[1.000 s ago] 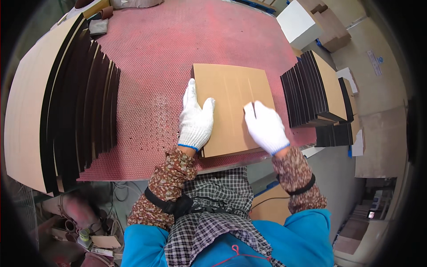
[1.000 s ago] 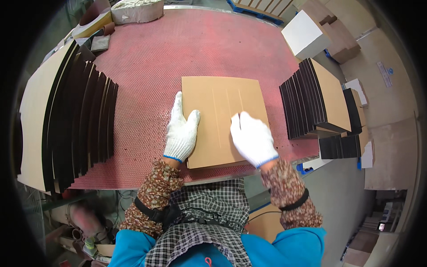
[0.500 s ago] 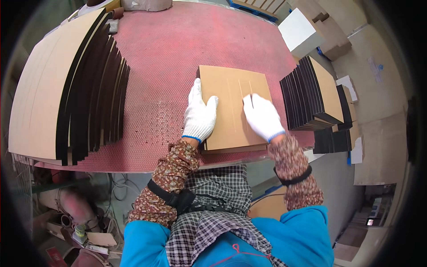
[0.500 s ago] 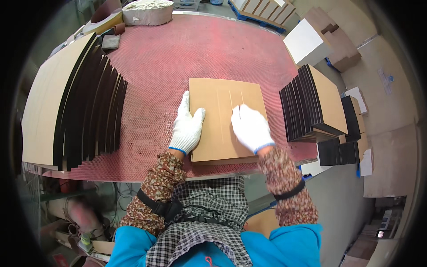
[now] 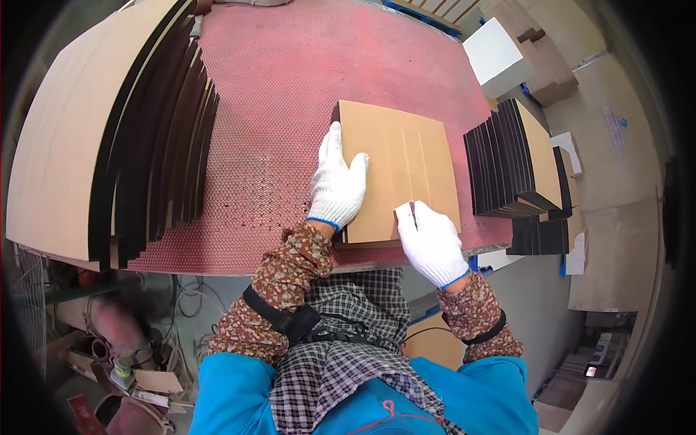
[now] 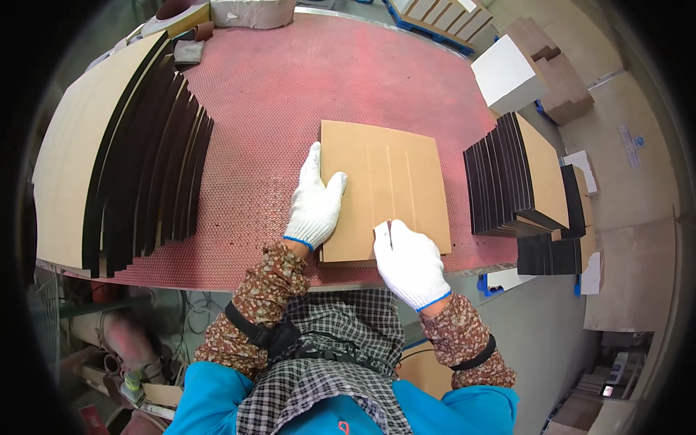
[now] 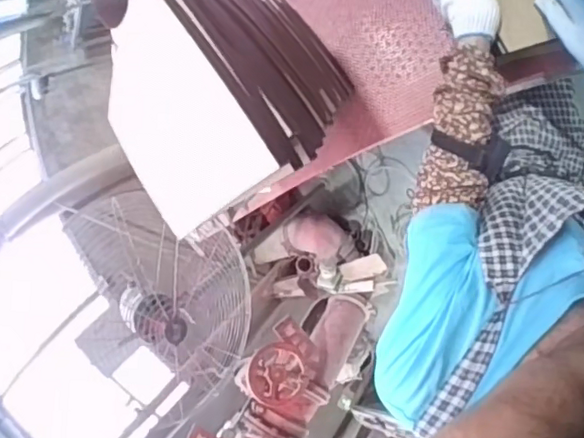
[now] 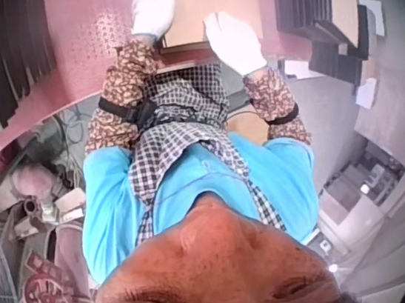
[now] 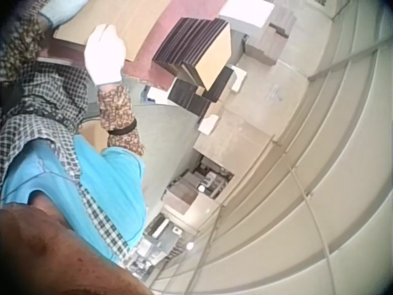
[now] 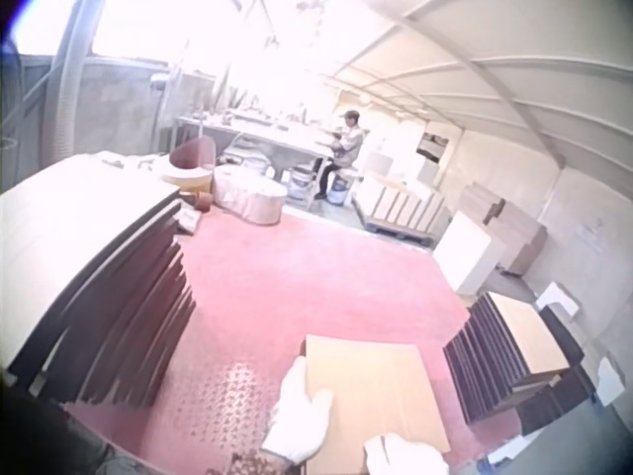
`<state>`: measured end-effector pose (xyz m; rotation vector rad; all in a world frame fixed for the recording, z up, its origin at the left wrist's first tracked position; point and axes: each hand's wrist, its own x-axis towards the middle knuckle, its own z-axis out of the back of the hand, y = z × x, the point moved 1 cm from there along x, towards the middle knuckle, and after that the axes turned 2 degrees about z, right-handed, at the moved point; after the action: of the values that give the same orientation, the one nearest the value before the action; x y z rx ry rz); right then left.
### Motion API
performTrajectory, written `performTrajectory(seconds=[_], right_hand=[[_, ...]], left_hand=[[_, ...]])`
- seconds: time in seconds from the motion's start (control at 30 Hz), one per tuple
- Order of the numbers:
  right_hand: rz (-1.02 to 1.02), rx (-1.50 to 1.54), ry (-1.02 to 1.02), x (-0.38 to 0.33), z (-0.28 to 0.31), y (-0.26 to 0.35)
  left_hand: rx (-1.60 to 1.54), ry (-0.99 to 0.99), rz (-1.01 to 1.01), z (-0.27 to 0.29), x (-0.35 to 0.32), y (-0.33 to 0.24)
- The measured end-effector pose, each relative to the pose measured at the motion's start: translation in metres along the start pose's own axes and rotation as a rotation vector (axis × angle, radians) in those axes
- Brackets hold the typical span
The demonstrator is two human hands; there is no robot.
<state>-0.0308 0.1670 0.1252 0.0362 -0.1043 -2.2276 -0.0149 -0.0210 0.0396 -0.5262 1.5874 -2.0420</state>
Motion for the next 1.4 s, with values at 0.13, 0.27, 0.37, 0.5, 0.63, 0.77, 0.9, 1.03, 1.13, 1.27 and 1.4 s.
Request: performTrajectory(seconds=[0.13, 0.27, 0.37, 0.5, 0.63, 0.77, 0.9, 1.03, 1.13, 1.27, 1.4], right_hand=[[0.124, -0.157, -0.055, 0.039, -0.008, -0.012], [0.02, -0.066, -0.186, 0.104, -0.034, -0.048], [0.081, -0.105, -0.251, 0.15, -0.044, -0.072], [0.135, -0.102, -0.231, 0.151, -0.042, -0.073], [0.175, -0.144, -0.188, 0.117, -0.035, -0.051], [0.139, -0.116, -0.06, 0.043, -0.013, -0.022], [0.237, -0.237, 0.064, -0.012, 0.013, 0.004], [0.114, -0.222, -0.153, -0.045, 0.017, -0.015], [-0.258, -0.131, -0.477, -0.054, -0.002, -0.046], [-0.426, 0.006, -0.544, -0.063, -0.02, -0.06], [-0.638, 0.283, -0.392, -0.068, -0.002, -0.052]], left_hand=[[-0.04, -0.012, -0.019, -0.001, -0.001, 0.003], [-0.03, 0.003, -0.013, -0.001, -0.003, 0.002], [-0.052, 0.002, -0.033, -0.001, -0.003, 0.003], [0.009, -0.004, -0.048, -0.002, -0.001, 0.001], [-0.002, 0.016, 0.002, 0.002, 0.0, 0.003], [0.02, 0.009, -0.015, -0.001, 0.002, 0.0], [-0.059, 0.02, 0.019, 0.002, 0.004, 0.003], [0.01, 0.021, 0.058, 0.012, -0.002, -0.016], [0.029, -0.013, 0.021, 0.012, -0.012, -0.008], [0.309, -0.017, 0.032, 0.017, -0.054, -0.019], [0.373, -0.078, -0.102, 0.025, -0.073, -0.006]])
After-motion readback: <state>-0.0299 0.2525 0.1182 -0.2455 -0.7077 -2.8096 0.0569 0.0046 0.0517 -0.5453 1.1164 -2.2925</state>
